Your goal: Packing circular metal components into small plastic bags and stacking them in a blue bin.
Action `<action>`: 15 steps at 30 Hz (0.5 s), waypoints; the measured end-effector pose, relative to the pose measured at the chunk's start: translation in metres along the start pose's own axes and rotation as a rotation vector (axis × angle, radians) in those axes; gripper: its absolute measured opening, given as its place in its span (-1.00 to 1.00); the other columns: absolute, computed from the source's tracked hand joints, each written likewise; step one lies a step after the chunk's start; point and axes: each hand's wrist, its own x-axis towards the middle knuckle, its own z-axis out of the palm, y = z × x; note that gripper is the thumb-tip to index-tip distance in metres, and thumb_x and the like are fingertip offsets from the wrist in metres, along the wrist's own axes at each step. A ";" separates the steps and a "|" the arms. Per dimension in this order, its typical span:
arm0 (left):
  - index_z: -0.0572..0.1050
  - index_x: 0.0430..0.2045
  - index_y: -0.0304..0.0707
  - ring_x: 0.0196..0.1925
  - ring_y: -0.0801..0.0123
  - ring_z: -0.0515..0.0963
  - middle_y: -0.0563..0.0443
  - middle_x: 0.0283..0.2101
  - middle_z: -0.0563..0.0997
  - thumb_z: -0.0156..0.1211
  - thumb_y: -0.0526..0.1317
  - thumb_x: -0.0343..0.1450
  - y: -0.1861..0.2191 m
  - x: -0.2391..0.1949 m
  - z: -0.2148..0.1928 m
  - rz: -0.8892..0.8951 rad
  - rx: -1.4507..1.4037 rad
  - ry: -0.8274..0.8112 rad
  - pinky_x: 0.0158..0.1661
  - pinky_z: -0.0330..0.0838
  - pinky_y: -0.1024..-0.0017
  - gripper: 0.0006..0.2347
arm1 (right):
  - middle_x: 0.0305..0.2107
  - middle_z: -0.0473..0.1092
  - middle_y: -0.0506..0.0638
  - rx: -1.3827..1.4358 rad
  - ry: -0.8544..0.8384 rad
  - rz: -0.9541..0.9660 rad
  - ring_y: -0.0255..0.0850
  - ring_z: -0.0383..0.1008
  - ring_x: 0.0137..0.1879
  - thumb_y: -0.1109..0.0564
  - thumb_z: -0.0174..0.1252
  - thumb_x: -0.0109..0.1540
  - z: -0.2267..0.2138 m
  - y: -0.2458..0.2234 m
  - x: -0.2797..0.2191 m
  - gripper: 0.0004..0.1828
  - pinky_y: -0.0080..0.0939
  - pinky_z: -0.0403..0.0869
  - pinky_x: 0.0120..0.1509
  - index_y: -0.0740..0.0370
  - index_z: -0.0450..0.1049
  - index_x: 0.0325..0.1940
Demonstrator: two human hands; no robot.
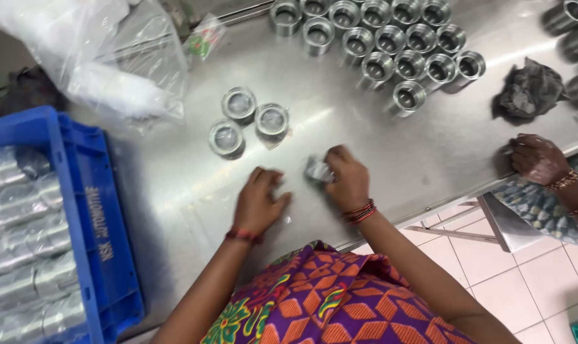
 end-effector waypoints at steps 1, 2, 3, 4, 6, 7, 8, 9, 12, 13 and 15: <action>0.56 -0.26 -0.26 -0.34 0.14 0.62 -0.02 -0.23 0.56 0.43 -0.19 0.19 -0.001 -0.001 -0.006 0.004 -0.002 -0.007 -0.32 0.52 0.29 -0.70 | -0.01 0.48 0.00 -0.002 0.004 0.007 0.01 0.56 0.03 0.27 0.19 0.08 -0.005 0.011 0.003 -0.70 -0.13 0.52 0.07 0.25 0.53 -0.09; 0.60 -0.35 -0.23 -0.33 0.15 0.63 0.00 -0.25 0.57 0.44 -0.17 0.19 -0.002 -0.003 -0.013 -0.037 0.083 -0.006 -0.32 0.52 0.28 -0.75 | 0.09 0.43 0.04 -0.090 0.090 0.005 0.03 0.52 0.12 0.28 0.17 0.09 -0.009 0.022 0.005 -0.66 -0.07 0.51 0.16 0.22 0.50 -0.04; 0.63 -0.43 -0.20 -0.33 0.16 0.64 0.02 -0.28 0.58 0.46 -0.16 0.19 -0.003 -0.008 -0.020 -0.086 0.168 -0.001 -0.31 0.51 0.28 -0.80 | 0.19 0.38 0.07 -0.177 0.167 -0.002 0.06 0.47 0.22 0.29 0.15 0.09 -0.013 0.032 0.006 -0.61 -0.01 0.50 0.24 0.19 0.47 0.02; 0.63 -0.43 -0.20 -0.33 0.16 0.64 0.02 -0.28 0.58 0.46 -0.16 0.19 -0.007 -0.012 -0.019 -0.091 0.166 -0.004 -0.31 0.51 0.28 -0.80 | 0.19 0.38 0.07 -0.177 0.162 0.001 0.06 0.47 0.22 0.29 0.15 0.09 -0.023 0.043 0.015 -0.61 -0.01 0.50 0.24 0.19 0.47 0.02; 0.65 -0.52 -0.17 -0.30 0.17 0.64 0.08 -0.29 0.59 0.43 -0.17 0.24 -0.015 -0.008 -0.023 -0.119 0.276 -0.026 -0.27 0.49 0.25 -0.88 | 0.35 0.08 0.39 -0.145 0.290 -0.443 0.34 0.09 0.45 0.07 0.35 0.05 -0.043 0.063 0.045 -0.08 0.35 0.25 0.44 0.40 0.13 0.41; 0.65 -0.52 -0.17 -0.30 0.17 0.64 0.08 -0.29 0.59 0.43 -0.17 0.24 -0.015 -0.007 -0.020 -0.126 0.275 -0.018 -0.27 0.49 0.25 -0.88 | 0.35 0.08 0.39 -0.143 0.284 -0.452 0.34 0.09 0.45 0.07 0.35 0.05 -0.054 0.087 0.060 -0.08 0.35 0.25 0.44 0.40 0.13 0.41; 0.65 -0.51 -0.17 -0.28 0.15 0.62 0.08 -0.29 0.59 0.41 -0.19 0.28 -0.016 -0.007 -0.017 -0.086 0.276 0.012 -0.25 0.49 0.23 -0.91 | 0.31 0.11 0.43 -0.307 0.467 -0.143 0.36 0.11 0.37 -0.11 0.48 0.01 -0.064 0.110 0.076 0.08 0.38 0.25 0.28 0.44 0.10 0.40; 0.65 -0.51 -0.17 -0.25 0.13 0.61 0.07 -0.28 0.59 0.38 -0.21 0.31 -0.018 -0.010 -0.017 -0.050 0.281 0.038 -0.23 0.49 0.22 -0.93 | 0.27 0.13 0.48 -0.460 0.634 0.178 0.37 0.13 0.29 -0.29 0.61 -0.04 -0.070 0.132 0.089 0.26 0.41 0.26 0.11 0.49 0.08 0.38; 0.65 -0.48 -0.22 -0.25 0.06 0.58 0.02 -0.30 0.58 0.41 -0.19 0.22 -0.010 -0.013 -0.022 -0.003 0.258 0.081 -0.24 0.47 0.18 -0.86 | 0.28 0.28 0.25 -0.201 0.438 0.301 0.22 0.22 0.34 -0.14 0.56 -0.01 -0.082 0.159 0.094 0.15 0.37 0.26 0.26 0.34 0.10 0.46; 0.65 -0.48 -0.22 -0.25 0.06 0.58 0.02 -0.30 0.58 0.41 -0.19 0.22 -0.010 -0.013 -0.023 -0.016 0.267 0.096 -0.24 0.47 0.18 -0.86 | 0.28 0.28 0.25 -0.191 0.427 0.285 0.22 0.22 0.34 -0.14 0.56 -0.01 -0.079 0.155 0.087 0.15 0.37 0.26 0.26 0.34 0.10 0.46; 0.64 -0.50 -0.23 -0.24 0.07 0.58 0.03 -0.31 0.60 0.43 -0.19 0.20 -0.013 -0.017 -0.023 -0.029 0.278 0.105 -0.23 0.47 0.19 -0.86 | 0.17 0.34 0.32 -0.117 0.209 0.058 0.22 0.32 0.30 -0.13 0.58 -0.01 -0.070 0.149 0.068 0.08 0.13 0.37 0.36 0.30 0.17 0.41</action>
